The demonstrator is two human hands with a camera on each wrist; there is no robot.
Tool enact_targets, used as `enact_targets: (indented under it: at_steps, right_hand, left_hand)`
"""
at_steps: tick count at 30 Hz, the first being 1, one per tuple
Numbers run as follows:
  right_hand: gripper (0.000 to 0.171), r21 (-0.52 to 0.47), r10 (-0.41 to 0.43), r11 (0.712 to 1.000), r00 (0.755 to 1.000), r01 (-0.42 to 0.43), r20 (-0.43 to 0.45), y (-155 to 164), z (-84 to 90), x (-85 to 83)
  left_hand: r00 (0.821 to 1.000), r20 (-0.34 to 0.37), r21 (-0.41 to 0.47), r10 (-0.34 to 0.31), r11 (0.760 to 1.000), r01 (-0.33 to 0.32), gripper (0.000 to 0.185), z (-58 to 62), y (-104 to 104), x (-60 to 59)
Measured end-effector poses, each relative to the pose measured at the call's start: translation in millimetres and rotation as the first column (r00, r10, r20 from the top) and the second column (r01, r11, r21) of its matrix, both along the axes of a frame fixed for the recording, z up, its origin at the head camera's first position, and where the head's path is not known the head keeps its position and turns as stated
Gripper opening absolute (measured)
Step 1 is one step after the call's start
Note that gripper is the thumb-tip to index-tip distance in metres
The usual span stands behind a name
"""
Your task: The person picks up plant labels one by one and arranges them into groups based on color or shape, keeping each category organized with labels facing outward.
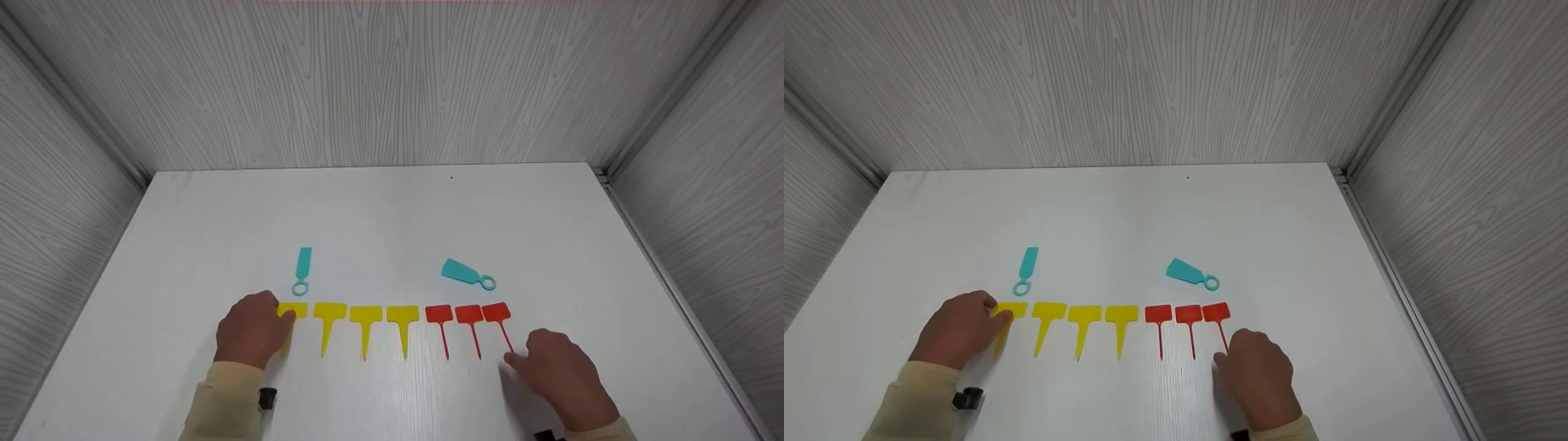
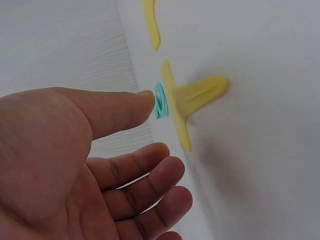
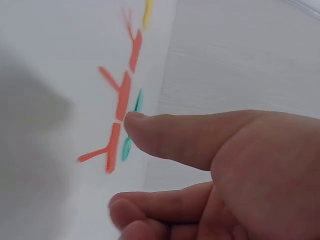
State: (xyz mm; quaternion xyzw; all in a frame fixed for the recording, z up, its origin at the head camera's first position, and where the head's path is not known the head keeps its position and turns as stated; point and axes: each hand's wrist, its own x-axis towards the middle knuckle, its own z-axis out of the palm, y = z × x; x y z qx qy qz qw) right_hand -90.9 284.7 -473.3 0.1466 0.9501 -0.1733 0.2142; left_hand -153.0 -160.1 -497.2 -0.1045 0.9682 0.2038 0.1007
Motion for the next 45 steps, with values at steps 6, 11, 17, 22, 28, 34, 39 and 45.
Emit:
enact_targets:
  at_steps: [6,11,17,22,28,34,39,45]
  right_hand:
    - [0.038,0.008,0.132,0.991,0.973,-0.133,-0.187,-15,0.7,-35.7]
    - [0.043,0.014,0.196,0.980,0.951,-0.198,-0.240,-22,-8.5,-72.8]
    - [0.044,0.043,0.234,0.972,0.936,-0.231,-0.261,-24,-23.0,-109.6]
    - [0.054,0.059,0.256,0.967,0.937,-0.249,-0.239,-23,-27.6,-121.5]
    - [0.049,0.059,0.262,0.965,0.942,-0.255,-0.210,-21,-24.7,-125.5]
    - [0.048,0.083,0.282,0.959,0.939,-0.271,-0.198,-19,-20.2,-124.6]
    - [0.047,0.039,0.251,0.968,0.948,-0.248,-0.197,-35,-12.4,-123.9]
    - [0.037,-0.007,0.211,0.976,0.959,-0.216,-0.189,-84,-3.4,-123.6]
  left_hand:
    - [1.000,0.001,-0.029,0.020,0.999,-0.020,0.049,-8.7,2,17.9]
    - [0.999,-0.028,-0.034,0.017,0.999,-0.018,0.047,-12.1,9,25.3]
    - [0.996,-0.084,-0.045,-0.003,0.999,0.000,0.051,-13.2,17,25.7]
    - [0.996,-0.091,-0.043,-0.023,0.999,0.019,0.054,-15.9,21,28.6]
    - [0.995,-0.095,-0.044,-0.043,0.998,0.039,0.052,-14.6,24,30.3]
    - [0.996,-0.080,-0.036,-0.041,0.999,0.038,0.053,-12.2,27,31.5]
    - [0.997,-0.073,-0.051,-0.036,0.998,0.032,0.052,-9.3,25,35.2]
    - [0.997,-0.077,-0.043,-0.012,0.999,0.008,0.049,-8.2,23,38.8]
